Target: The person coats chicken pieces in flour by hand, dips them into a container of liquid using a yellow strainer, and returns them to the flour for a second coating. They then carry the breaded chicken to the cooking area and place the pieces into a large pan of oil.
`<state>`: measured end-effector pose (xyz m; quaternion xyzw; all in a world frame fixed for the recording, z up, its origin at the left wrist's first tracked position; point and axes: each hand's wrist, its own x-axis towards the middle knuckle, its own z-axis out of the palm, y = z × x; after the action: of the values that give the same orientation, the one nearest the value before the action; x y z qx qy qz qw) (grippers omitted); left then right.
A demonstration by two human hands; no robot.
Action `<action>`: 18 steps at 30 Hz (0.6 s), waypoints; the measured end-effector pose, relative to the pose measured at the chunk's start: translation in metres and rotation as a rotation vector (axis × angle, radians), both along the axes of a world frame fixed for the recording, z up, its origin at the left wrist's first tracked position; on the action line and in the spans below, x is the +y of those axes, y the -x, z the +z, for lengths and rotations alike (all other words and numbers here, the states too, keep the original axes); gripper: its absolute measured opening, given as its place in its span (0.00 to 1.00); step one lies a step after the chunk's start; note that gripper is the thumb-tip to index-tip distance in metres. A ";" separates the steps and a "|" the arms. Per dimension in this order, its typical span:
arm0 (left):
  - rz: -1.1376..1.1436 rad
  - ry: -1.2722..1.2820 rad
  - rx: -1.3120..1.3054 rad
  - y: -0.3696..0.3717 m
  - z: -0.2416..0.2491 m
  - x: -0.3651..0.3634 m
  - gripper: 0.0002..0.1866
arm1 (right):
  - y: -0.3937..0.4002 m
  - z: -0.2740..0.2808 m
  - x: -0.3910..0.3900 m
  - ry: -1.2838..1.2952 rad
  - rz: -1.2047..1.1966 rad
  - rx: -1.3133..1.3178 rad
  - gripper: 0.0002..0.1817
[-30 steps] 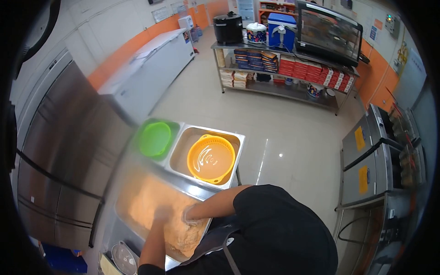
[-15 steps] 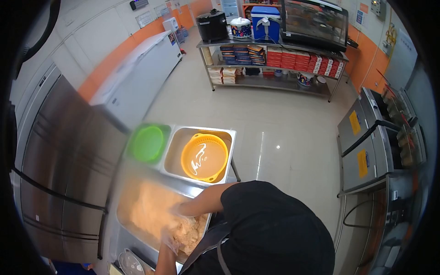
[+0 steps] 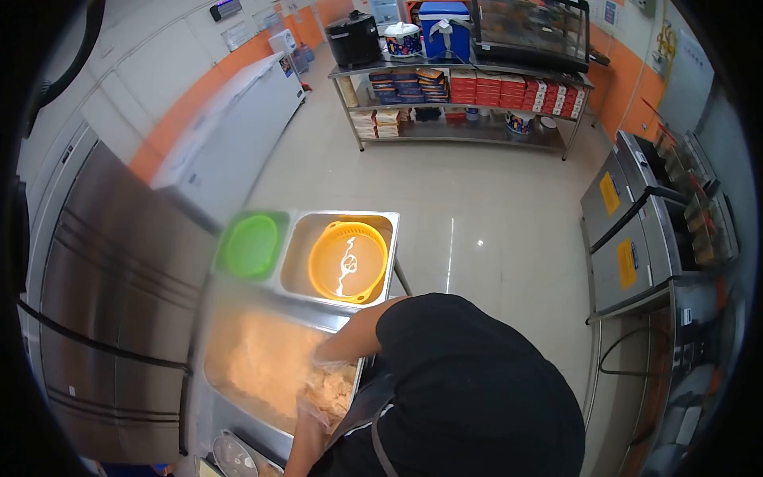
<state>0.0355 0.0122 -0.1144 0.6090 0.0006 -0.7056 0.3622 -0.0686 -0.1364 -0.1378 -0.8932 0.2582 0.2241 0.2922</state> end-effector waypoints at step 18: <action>0.074 0.199 -0.278 -0.029 0.040 0.003 0.43 | 0.010 0.060 -0.024 -0.165 -0.215 -0.600 0.26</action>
<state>0.0647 0.0156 -0.0748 0.6613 -0.0968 -0.5974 0.4433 -0.0783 -0.1605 -0.0776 -0.8604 0.2345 -0.0611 0.4484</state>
